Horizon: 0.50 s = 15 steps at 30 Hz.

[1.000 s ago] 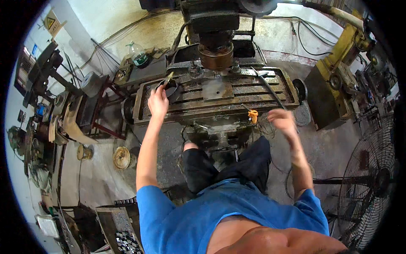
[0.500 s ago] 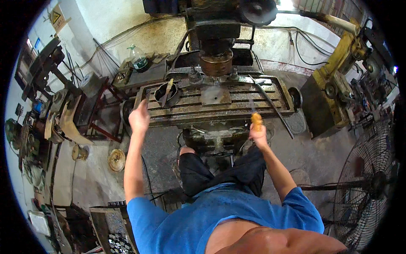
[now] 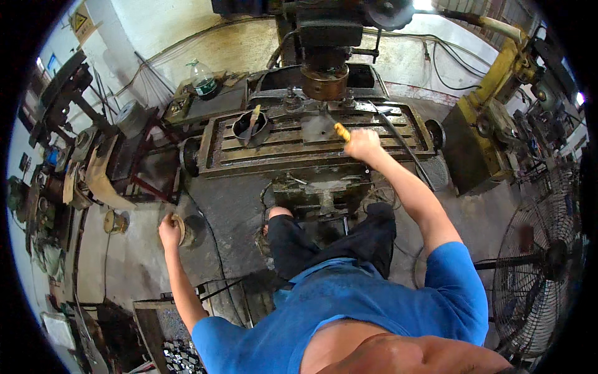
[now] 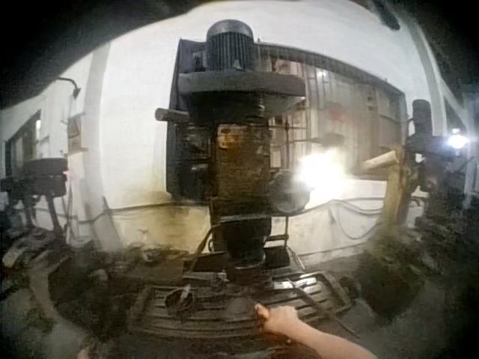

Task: The person places metal pieces onto a milling machine, uses a tool to process them, and then puts them into a container.

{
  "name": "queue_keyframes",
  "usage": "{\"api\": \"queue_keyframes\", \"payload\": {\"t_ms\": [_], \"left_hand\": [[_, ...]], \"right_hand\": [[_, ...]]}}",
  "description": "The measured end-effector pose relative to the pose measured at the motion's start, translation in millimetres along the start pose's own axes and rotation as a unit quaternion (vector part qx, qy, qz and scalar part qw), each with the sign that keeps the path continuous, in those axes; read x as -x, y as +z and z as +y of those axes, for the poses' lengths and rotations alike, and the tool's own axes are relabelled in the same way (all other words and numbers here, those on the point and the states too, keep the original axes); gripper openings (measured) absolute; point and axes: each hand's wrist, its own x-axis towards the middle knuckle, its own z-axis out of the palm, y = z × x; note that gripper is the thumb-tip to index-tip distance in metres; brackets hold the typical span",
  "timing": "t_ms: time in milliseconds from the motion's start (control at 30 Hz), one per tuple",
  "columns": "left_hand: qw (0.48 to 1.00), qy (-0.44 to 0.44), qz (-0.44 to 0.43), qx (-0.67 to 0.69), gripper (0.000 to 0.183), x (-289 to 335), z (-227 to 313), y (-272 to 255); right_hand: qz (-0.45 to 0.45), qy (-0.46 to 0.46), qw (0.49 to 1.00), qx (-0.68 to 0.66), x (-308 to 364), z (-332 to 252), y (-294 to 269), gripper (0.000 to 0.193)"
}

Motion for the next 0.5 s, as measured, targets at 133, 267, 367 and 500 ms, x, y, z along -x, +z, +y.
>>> {"api": "queue_keyframes", "payload": {"t_ms": [133, 267, 367, 500], "left_hand": [[0.998, -0.021, -0.008, -0.063, 0.029, 23.6, -17.7, -21.5], [0.997, -0.009, -0.057, -0.044, 0.031, 81.7, 5.2, -34.3], [0.991, -0.008, -0.12, 0.065, 0.041, 106.0, 34.5, -4.1], [0.891, -0.032, -0.208, 0.402, 0.028, 118.9, 100.7, 56.2]], "right_hand": [[-0.038, 0.021, 0.998, -0.039, -24.6, -9.9, -8.5, 0.038], [-0.088, -0.038, 0.995, -0.019, 11.6, -25.3, -32.6, 0.034], [-0.187, -0.137, 0.973, -0.006, 92.6, -63.2, -53.7, 0.031], [-0.168, -0.416, 0.892, -0.043, 164.6, -120.0, -28.0, 0.024]]}}
